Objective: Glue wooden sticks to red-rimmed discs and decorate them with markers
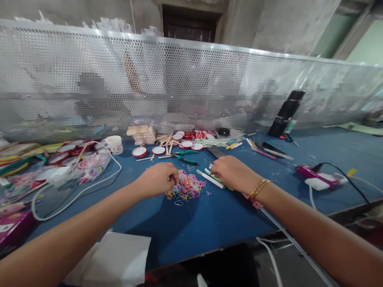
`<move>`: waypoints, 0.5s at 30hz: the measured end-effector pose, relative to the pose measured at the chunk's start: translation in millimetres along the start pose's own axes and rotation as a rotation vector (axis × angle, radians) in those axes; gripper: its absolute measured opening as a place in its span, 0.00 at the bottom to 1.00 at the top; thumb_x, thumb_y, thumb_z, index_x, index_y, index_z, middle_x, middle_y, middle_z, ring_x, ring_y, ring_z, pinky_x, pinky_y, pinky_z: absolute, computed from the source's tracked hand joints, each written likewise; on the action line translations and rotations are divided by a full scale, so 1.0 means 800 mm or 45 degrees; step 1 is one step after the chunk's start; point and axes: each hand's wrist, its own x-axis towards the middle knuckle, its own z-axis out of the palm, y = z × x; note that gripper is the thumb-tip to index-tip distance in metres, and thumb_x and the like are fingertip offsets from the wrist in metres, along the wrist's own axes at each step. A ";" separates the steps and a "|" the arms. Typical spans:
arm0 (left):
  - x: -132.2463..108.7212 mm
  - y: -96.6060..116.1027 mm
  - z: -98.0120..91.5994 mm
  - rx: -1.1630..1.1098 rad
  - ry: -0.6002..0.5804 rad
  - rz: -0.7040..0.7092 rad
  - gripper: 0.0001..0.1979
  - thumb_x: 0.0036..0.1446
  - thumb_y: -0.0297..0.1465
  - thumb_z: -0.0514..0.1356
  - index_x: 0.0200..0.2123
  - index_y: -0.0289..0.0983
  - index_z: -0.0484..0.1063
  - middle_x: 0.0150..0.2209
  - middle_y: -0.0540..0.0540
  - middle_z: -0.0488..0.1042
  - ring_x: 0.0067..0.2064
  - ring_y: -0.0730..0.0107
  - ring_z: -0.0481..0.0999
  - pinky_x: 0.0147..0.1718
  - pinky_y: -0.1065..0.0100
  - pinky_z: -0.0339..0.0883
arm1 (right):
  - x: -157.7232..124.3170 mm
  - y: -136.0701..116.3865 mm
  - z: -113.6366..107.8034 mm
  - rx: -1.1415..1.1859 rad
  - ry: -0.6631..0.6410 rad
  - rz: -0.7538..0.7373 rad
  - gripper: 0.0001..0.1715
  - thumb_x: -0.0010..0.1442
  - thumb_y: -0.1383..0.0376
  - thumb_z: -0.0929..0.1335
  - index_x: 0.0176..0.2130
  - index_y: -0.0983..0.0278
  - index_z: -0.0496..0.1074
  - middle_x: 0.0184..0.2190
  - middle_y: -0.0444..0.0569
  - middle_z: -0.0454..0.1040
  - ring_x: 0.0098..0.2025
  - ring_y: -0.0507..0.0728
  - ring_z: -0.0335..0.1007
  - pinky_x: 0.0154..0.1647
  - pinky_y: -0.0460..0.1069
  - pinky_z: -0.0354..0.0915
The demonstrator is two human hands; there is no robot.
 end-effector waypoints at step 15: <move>-0.008 0.000 0.046 0.033 0.229 0.275 0.10 0.60 0.37 0.57 0.37 0.46 0.79 0.50 0.47 0.74 0.56 0.59 0.67 0.54 0.53 0.60 | 0.120 0.041 0.029 0.082 -0.059 0.132 0.12 0.58 0.66 0.66 0.38 0.60 0.79 0.39 0.51 0.80 0.44 0.59 0.74 0.42 0.49 0.62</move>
